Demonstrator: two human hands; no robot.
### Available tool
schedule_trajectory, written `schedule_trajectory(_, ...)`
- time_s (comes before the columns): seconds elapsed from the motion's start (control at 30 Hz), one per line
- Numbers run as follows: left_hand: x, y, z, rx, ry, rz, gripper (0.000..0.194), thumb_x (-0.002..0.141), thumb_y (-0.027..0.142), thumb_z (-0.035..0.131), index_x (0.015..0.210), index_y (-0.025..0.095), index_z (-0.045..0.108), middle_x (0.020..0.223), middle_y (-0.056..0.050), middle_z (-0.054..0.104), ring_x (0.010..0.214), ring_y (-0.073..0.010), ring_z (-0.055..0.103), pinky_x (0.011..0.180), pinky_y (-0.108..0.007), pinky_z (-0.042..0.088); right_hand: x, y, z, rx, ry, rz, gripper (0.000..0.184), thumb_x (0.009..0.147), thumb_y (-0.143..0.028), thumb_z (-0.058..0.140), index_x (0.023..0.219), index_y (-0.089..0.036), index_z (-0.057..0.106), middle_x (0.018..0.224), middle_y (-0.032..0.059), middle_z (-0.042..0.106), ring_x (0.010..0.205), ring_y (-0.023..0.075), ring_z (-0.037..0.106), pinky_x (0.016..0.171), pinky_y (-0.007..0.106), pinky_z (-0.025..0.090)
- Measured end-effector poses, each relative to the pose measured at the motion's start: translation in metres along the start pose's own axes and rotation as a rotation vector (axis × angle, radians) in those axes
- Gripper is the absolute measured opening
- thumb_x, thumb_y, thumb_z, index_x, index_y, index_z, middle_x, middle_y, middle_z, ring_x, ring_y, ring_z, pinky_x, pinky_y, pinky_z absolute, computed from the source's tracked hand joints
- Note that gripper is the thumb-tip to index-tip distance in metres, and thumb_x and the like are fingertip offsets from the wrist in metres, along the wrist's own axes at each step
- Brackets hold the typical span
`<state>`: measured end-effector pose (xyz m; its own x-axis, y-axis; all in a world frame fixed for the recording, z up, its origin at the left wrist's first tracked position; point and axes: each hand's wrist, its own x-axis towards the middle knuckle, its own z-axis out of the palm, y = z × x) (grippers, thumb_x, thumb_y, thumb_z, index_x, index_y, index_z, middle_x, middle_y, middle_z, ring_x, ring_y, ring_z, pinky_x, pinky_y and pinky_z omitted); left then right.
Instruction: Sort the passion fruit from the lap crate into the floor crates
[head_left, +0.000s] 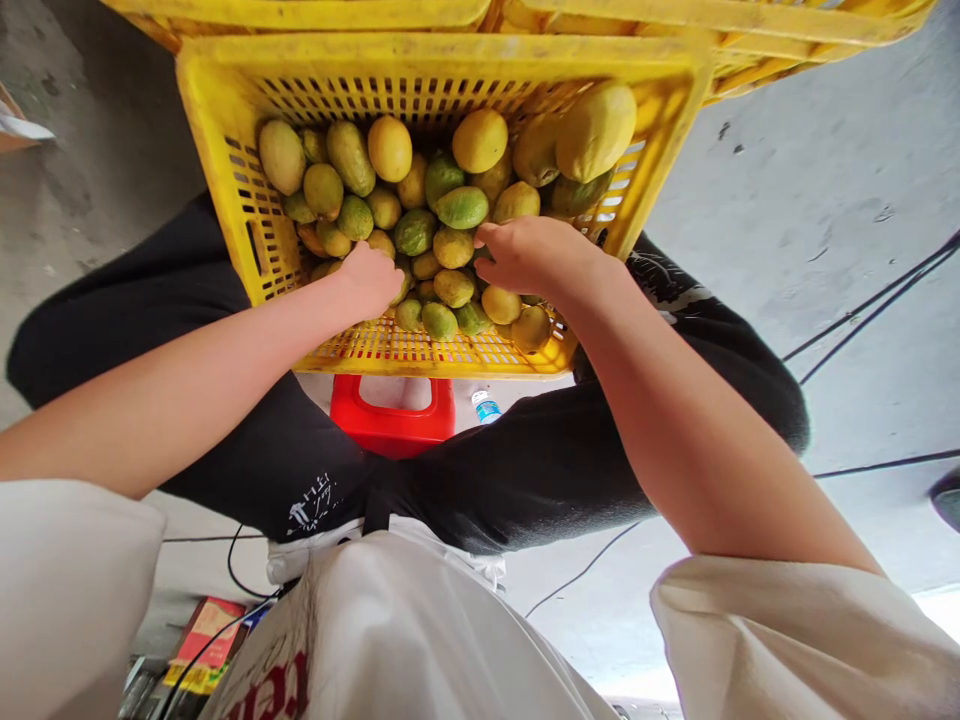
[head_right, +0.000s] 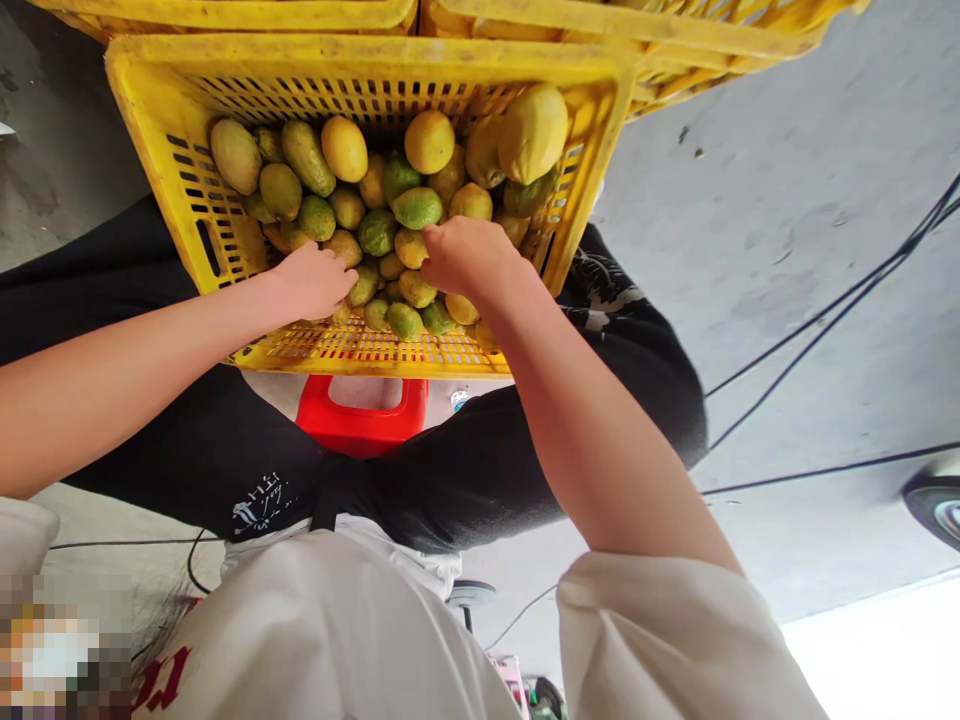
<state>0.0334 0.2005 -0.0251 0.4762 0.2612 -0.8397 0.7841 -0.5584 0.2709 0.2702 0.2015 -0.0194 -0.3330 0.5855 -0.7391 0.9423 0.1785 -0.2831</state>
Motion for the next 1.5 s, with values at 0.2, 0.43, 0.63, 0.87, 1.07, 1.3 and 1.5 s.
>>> schedule_trajectory(0.2, -0.006, 0.007, 0.004, 0.088, -0.079, 0.021, 0.051, 0.105, 0.021, 0.056, 0.156, 0.017, 0.066, 0.157, -0.021, 0.066, 0.148, -0.0397, 0.061, 0.12, -0.054, 0.046, -0.01, -0.009, -0.023, -0.022, 0.007, 0.081, 0.034, 0.11, -0.025, 0.055, 0.137, -0.018, 0.074, 0.138, 0.0242, 0.076, 0.142, 0.0483, 0.06, 0.115, 0.059, 0.05)
schedule_trajectory(0.43, -0.009, 0.015, 0.007, 0.137, -0.187, 0.029, 0.055, 0.1, 0.007, 0.055, 0.154, 0.011, 0.065, 0.16, -0.024, 0.063, 0.148, -0.0372, 0.06, 0.122, -0.049, 0.045, -0.025, -0.016, -0.053, -0.093, 0.09, 0.216, 0.051, 0.113, -0.017, 0.041, 0.154, -0.003, 0.069, 0.171, 0.0318, 0.049, 0.166, 0.0511, 0.036, 0.135, 0.065, 0.036)
schedule_trajectory(0.63, -0.009, 0.016, 0.008, 0.171, -0.239, 0.004, 0.051, 0.103, 0.009, 0.053, 0.153, 0.011, 0.067, 0.16, -0.026, 0.064, 0.149, -0.0381, 0.062, 0.12, -0.048, 0.047, -0.027, -0.011, -0.062, 0.002, 0.13, 0.275, 0.054, 0.112, -0.019, 0.052, 0.162, -0.003, 0.062, 0.187, 0.0286, 0.024, 0.175, 0.0532, 0.02, 0.14, 0.067, 0.027)
schedule_trajectory(0.87, -0.013, 0.022, 0.008, 0.258, -0.28, 0.064, 0.048, 0.105, 0.015, 0.052, 0.149, 0.012, 0.07, 0.151, -0.024, 0.073, 0.141, -0.0342, 0.069, 0.115, -0.044, 0.052, -0.027, -0.009, -0.07, 0.073, 0.105, 0.352, 0.059, 0.112, -0.021, 0.056, 0.166, 0.004, 0.054, 0.189, 0.0353, 0.01, 0.173, 0.0609, 0.02, 0.14, 0.063, 0.029)
schedule_trajectory(1.07, -0.012, 0.015, 0.013, 0.269, -0.25, 0.061, 0.045, 0.103, 0.019, 0.056, 0.144, 0.014, 0.073, 0.147, -0.023, 0.076, 0.134, -0.033, 0.072, 0.109, -0.042, 0.054, -0.027, -0.009, -0.072, 0.098, 0.091, 0.364, 0.058, 0.113, -0.018, 0.054, 0.166, 0.003, 0.055, 0.188, 0.0381, 0.009, 0.169, 0.0594, 0.032, 0.135, 0.058, 0.038)
schedule_trajectory(1.3, -0.008, -0.004, 0.02, 0.285, -0.243, 0.039, 0.048, 0.106, 0.023, 0.05, 0.148, 0.007, 0.068, 0.152, -0.027, 0.071, 0.139, -0.0368, 0.07, 0.11, -0.044, 0.056, -0.026, -0.013, -0.073, 0.108, 0.054, 0.351, 0.057, 0.113, -0.017, 0.056, 0.167, 0.003, 0.056, 0.187, 0.0394, 0.004, 0.17, 0.0632, 0.024, 0.133, 0.063, 0.04)
schedule_trajectory(1.5, 0.006, -0.037, 0.038, 0.098, -0.246, -0.114, 0.056, 0.109, 0.033, 0.048, 0.161, 0.013, 0.058, 0.159, -0.022, 0.068, 0.139, -0.0326, 0.073, 0.112, -0.039, 0.06, -0.015, -0.008, -0.063, 0.18, 0.152, 0.354, 0.041, 0.11, -0.023, 0.061, 0.148, -0.023, 0.075, 0.191, 0.0126, 0.026, 0.17, 0.0612, 0.027, 0.118, 0.079, 0.054)
